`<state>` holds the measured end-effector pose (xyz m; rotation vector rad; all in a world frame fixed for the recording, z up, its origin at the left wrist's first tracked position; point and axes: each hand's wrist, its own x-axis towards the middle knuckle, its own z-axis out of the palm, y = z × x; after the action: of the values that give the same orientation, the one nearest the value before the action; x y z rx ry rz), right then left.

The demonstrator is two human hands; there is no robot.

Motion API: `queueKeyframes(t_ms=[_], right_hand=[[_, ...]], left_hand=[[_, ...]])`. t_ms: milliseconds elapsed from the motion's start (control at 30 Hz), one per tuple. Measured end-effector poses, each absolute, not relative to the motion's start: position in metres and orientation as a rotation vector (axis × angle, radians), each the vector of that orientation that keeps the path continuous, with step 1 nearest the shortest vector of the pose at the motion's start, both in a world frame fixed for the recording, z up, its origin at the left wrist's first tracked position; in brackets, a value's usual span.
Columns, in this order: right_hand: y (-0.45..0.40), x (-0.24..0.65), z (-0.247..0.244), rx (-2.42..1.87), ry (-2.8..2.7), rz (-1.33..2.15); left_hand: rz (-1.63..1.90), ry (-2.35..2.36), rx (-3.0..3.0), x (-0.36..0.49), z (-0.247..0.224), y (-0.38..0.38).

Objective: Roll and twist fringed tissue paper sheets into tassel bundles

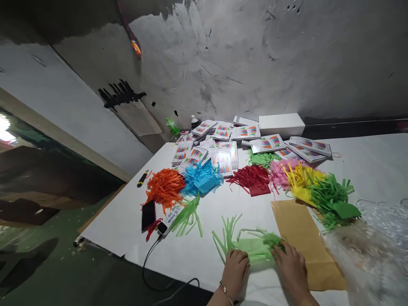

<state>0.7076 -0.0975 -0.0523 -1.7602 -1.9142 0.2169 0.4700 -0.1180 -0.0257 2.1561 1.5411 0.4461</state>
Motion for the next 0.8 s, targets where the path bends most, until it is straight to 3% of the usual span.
queueKeyframes(t_ms=[167,333,433,800], right_hand=[[-0.105,0.733,-0.046,-1.866,-1.799,0.095],[-0.106,0.691,-0.041,-1.307,-2.228,0.331],[-0.100,0.672,-0.040,-1.181,-2.302,0.417],[-0.075,0.668,-0.042,-1.662,-2.131,0.200]], left_hand=[[0.406,1.567,2.144,0.475,-0.026,-0.120],[0.358,1.569,2.132,0.477,-0.022,-0.120],[0.324,1.559,2.116,0.474,-0.014,-0.116],[0.102,1.956,1.842,0.485,-0.013,-0.067]])
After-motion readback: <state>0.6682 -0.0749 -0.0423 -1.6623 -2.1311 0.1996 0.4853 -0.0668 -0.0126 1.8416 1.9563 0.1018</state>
